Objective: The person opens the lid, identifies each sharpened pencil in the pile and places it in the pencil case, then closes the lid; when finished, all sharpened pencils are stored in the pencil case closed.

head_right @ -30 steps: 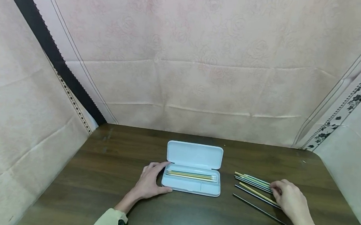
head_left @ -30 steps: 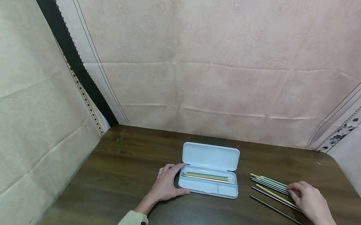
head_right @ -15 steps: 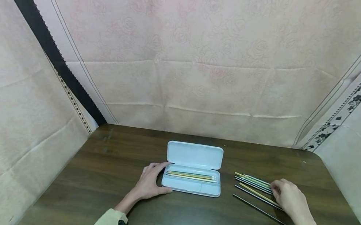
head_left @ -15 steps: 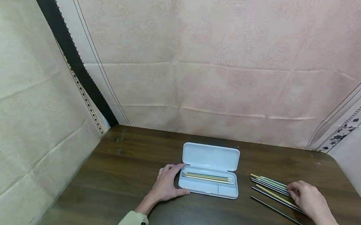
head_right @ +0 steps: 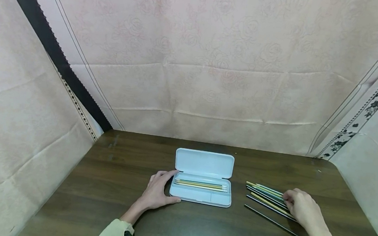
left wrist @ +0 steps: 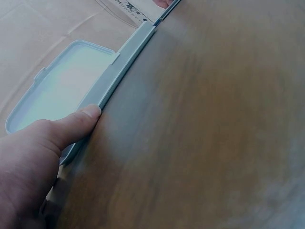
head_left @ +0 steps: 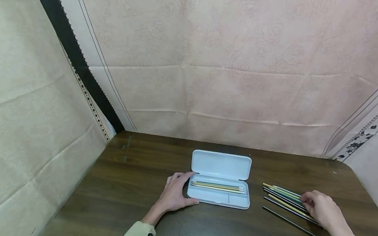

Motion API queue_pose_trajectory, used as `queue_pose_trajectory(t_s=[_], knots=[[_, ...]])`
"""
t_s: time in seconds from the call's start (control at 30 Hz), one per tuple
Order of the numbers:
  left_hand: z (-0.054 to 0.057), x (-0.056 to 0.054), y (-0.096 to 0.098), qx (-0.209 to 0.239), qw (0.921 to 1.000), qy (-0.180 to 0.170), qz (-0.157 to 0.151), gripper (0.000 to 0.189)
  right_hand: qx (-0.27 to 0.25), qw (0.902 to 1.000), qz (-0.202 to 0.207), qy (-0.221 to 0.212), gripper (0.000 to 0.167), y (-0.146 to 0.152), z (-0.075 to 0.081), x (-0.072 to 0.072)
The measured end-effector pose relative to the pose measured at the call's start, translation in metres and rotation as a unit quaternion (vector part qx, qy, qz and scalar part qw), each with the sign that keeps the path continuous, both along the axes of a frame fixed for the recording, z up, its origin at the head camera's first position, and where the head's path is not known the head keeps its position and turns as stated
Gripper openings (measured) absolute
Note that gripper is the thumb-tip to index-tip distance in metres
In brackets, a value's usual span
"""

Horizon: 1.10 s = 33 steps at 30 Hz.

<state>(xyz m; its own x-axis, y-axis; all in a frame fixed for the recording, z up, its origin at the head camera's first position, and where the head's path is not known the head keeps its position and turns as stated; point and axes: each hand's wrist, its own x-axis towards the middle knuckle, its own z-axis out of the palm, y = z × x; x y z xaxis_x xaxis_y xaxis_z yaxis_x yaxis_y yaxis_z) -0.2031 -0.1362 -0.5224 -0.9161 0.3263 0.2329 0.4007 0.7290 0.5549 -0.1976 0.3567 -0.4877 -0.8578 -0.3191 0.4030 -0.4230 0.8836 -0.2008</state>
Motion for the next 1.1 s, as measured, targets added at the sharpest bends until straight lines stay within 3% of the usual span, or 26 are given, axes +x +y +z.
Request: queue_pose_trajectory(t_s=[0.53,0.83,1.1], knots=[[0.003,0.002,0.0,0.001,1.0,0.003,0.0,0.091,-0.001,0.9995,0.017,0.027,0.029,-0.003,0.005,0.002],[0.003,0.001,0.001,-0.001,1.0,0.008,-0.001,0.09,-0.017,0.9945,0.061,0.084,0.033,-0.021,0.019,0.003],[0.003,0.001,0.001,-0.003,1.0,0.007,-0.001,0.09,-0.033,0.9931,0.079,0.08,0.034,-0.042,0.028,0.005]])
